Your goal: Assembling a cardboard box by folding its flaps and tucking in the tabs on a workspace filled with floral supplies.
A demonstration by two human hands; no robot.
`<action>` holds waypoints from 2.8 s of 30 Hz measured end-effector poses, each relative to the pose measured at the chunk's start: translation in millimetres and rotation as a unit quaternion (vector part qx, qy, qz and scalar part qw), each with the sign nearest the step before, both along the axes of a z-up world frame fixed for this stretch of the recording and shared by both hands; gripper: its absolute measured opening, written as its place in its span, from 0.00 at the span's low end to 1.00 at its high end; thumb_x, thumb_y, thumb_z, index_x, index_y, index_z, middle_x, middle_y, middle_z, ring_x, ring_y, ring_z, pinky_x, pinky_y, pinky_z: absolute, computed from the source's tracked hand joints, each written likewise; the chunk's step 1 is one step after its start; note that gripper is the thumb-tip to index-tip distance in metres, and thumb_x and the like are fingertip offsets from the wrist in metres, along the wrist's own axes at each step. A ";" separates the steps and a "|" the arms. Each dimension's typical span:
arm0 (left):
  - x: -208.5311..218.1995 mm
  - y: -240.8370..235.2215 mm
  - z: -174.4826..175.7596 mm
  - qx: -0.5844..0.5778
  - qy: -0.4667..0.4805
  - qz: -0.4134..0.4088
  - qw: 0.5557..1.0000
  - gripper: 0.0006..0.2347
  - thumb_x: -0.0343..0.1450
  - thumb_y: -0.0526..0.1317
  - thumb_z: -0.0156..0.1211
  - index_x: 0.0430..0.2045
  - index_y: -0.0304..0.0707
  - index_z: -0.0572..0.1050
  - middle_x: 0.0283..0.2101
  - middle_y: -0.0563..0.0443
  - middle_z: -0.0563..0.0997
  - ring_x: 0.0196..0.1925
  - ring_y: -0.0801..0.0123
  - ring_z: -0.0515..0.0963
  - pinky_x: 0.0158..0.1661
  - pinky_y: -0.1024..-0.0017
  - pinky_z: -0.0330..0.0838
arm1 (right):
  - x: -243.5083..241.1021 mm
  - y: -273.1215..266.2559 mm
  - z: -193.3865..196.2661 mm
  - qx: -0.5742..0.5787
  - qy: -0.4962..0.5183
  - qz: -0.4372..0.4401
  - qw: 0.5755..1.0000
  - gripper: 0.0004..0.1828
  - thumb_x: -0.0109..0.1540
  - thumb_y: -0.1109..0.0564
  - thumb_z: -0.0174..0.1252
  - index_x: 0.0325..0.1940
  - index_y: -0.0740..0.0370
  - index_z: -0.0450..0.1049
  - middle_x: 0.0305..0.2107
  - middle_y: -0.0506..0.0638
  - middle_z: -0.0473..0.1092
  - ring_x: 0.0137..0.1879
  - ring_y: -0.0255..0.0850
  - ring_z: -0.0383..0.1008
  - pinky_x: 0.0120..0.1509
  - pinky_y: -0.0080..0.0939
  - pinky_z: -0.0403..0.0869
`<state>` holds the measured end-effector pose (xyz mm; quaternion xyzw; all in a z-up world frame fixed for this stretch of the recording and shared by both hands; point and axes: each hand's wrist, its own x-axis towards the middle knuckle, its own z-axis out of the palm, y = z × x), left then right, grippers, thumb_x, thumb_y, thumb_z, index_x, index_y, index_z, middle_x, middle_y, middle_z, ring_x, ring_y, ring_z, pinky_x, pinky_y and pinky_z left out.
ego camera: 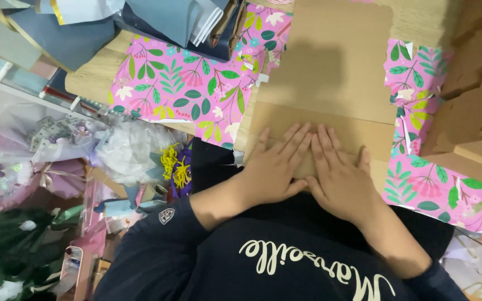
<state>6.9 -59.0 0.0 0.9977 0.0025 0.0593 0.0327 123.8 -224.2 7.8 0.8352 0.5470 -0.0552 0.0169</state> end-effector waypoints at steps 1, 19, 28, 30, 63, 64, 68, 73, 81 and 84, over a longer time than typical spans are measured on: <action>-1.0 4.4 1.9 -0.001 0.000 0.001 1.000 0.40 0.71 0.67 0.44 0.74 0.38 0.51 0.79 0.48 0.50 0.81 0.65 0.50 0.67 0.38 0.54 | 4.8 -0.8 4.8 -0.001 0.000 0.001 1.000 0.46 0.62 0.37 0.43 0.81 0.55 0.43 0.80 0.48 0.38 0.83 0.39 0.38 0.66 0.82 0.54; -25.6 62.3 14.8 -0.082 0.025 0.137 0.987 0.40 0.68 0.60 0.62 0.72 0.38 0.54 0.78 0.45 0.50 0.79 0.52 0.48 0.66 0.29 0.43 | 20.0 -55.0 25.8 0.047 0.105 -0.222 0.968 0.49 0.59 0.37 0.50 0.80 0.57 0.47 0.79 0.63 0.35 0.81 0.60 0.44 0.69 0.80 0.50; -33.2 84.9 -7.8 -0.282 -0.221 0.079 0.930 0.17 0.67 0.38 0.70 0.44 0.44 0.66 0.59 0.55 0.78 0.70 0.51 0.71 0.66 0.39 0.55 | 17.0 -83.8 -24.4 0.572 0.112 -0.038 0.812 0.45 0.67 0.79 0.59 0.83 0.63 0.47 0.46 0.73 0.73 0.58 0.65 0.76 0.74 0.62 0.72; -39.7 95.6 -7.3 -0.363 -0.231 -0.050 0.901 0.13 0.66 0.25 0.53 0.32 0.46 0.60 0.48 0.59 0.84 0.62 0.51 0.81 0.63 0.50 0.64 | 24.9 -95.8 -36.1 0.588 0.121 0.012 0.799 0.53 0.60 0.76 0.68 0.83 0.61 0.46 0.37 0.72 0.73 0.43 0.56 0.77 0.61 0.56 0.75; 40.4 81.8 10.1 -0.310 -0.135 0.289 0.896 0.27 0.70 0.57 0.56 0.58 0.39 0.64 0.27 0.50 0.79 0.24 0.55 0.79 0.23 0.60 0.65 | 66.8 -19.6 8.6 0.429 0.055 -0.282 0.856 0.31 0.72 0.54 0.56 0.77 0.72 0.63 0.28 0.52 0.67 0.31 0.42 0.65 0.41 0.45 0.69; 41.7 81.6 5.9 -0.310 -0.134 0.289 0.896 0.27 0.70 0.57 0.56 0.58 0.39 0.64 0.27 0.50 0.79 0.24 0.55 0.79 0.23 0.60 0.65 | 65.9 -18.1 11.0 0.429 0.056 -0.282 0.856 0.31 0.72 0.54 0.56 0.77 0.72 0.63 0.28 0.52 0.67 0.31 0.42 0.65 0.41 0.45 0.69; 43.3 78.3 -7.4 -0.207 -0.183 0.290 0.916 0.31 0.70 0.56 0.61 0.64 0.40 0.60 0.48 0.46 0.79 0.44 0.51 0.80 0.34 0.53 0.74 | 65.3 -10.7 14.5 0.351 -0.033 -0.234 0.906 0.35 0.71 0.52 0.58 0.77 0.67 0.53 0.56 0.69 0.69 0.60 0.61 0.70 0.58 0.61 0.72; 43.4 60.0 0.4 -0.022 -0.198 0.282 0.939 0.39 0.65 0.49 0.79 0.69 0.48 0.60 0.74 0.44 0.56 0.74 0.46 0.63 0.49 0.42 0.75 | 67.1 -5.0 0.1 0.189 -0.076 -0.268 0.942 0.37 0.72 0.42 0.57 0.79 0.67 0.63 0.73 0.67 0.47 0.64 0.74 0.62 0.53 0.74 0.74; 59.1 29.2 -30.3 0.106 -0.214 0.180 0.954 0.22 0.64 0.51 0.60 0.48 0.40 0.76 0.55 0.47 0.76 0.56 0.55 0.76 0.39 0.58 0.73 | 14.0 28.3 53.3 -0.026 0.040 -0.141 0.989 0.43 0.63 0.37 0.41 0.77 0.61 0.51 0.78 0.56 0.41 0.82 0.50 0.37 0.60 0.94 0.53; 46.7 27.2 -23.7 0.068 -0.161 0.185 0.967 0.33 0.68 0.63 0.52 0.65 0.46 0.67 0.65 0.52 0.71 0.64 0.60 0.71 0.51 0.61 0.69 | -11.0 14.7 2.6 0.059 -0.046 -0.009 0.997 0.46 0.64 0.32 0.41 0.80 0.61 0.50 0.79 0.50 0.45 0.83 0.39 0.43 0.62 0.79 0.62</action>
